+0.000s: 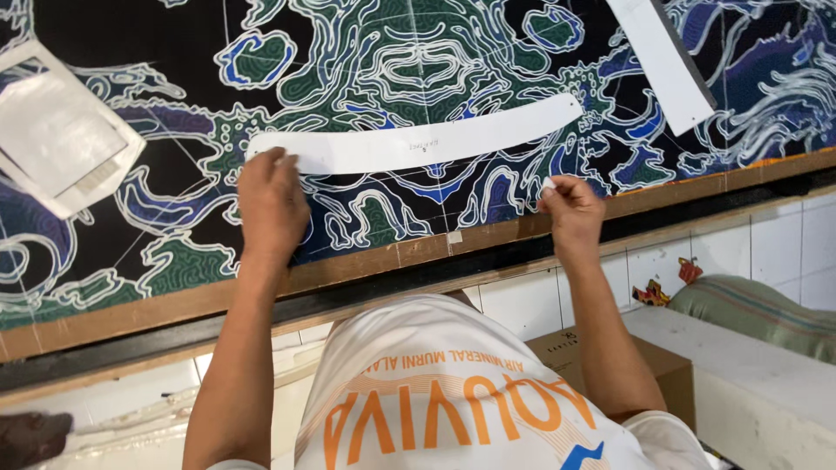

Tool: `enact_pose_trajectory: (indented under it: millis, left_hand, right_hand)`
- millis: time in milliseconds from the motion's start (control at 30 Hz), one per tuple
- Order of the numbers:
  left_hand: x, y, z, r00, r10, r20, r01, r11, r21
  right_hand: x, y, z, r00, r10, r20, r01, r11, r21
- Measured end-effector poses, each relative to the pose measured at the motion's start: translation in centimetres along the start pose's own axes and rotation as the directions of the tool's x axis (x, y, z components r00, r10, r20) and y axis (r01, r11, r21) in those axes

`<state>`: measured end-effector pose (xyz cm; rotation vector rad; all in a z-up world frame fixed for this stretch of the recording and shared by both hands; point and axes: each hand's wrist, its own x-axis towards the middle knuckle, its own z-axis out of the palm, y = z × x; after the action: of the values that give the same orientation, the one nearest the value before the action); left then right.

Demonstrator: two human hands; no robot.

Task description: The person places and adjusts several white paper pieces on a patterned surface, repeatedly repositioning and aligning them by hand. The person handles the pieces one at a time, smoothing and shifting them across the surface.

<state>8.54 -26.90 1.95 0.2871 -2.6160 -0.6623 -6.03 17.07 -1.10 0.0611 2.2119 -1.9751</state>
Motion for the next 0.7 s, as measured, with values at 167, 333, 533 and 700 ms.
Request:
enact_pose_trajectory:
  millis: [167, 333, 533, 700]
  left_hand:
    - [1.4, 1.1, 2.0, 0.988, 0.130, 0.086, -0.128, 0.991, -0.026]
    - [2.8, 0.6, 2.4, 0.966, 0.170, 0.194, -0.180, 0.983, 0.036]
    - [3.5, 0.0, 2.4, 0.945, 0.185, 0.269, -0.194, 0.981, 0.010]
    - [3.9, 0.1, 2.1, 0.940, 0.223, 0.258, -0.212, 0.975, -0.070]
  right_hand:
    - [-2.6, 0.5, 2.4, 1.000, -0.007, -0.016, 0.005, 0.996, -0.093]
    - [-4.2, 0.1, 4.8, 0.999, -0.046, -0.022, 0.036, 0.949, -0.314]
    - [-2.3, -0.9, 7.3, 0.887, -0.398, 0.235, 0.456, 0.676, -0.579]
    - [1.0, -0.7, 9.8, 0.771, -0.505, 0.388, 0.621, 0.460, -0.634]
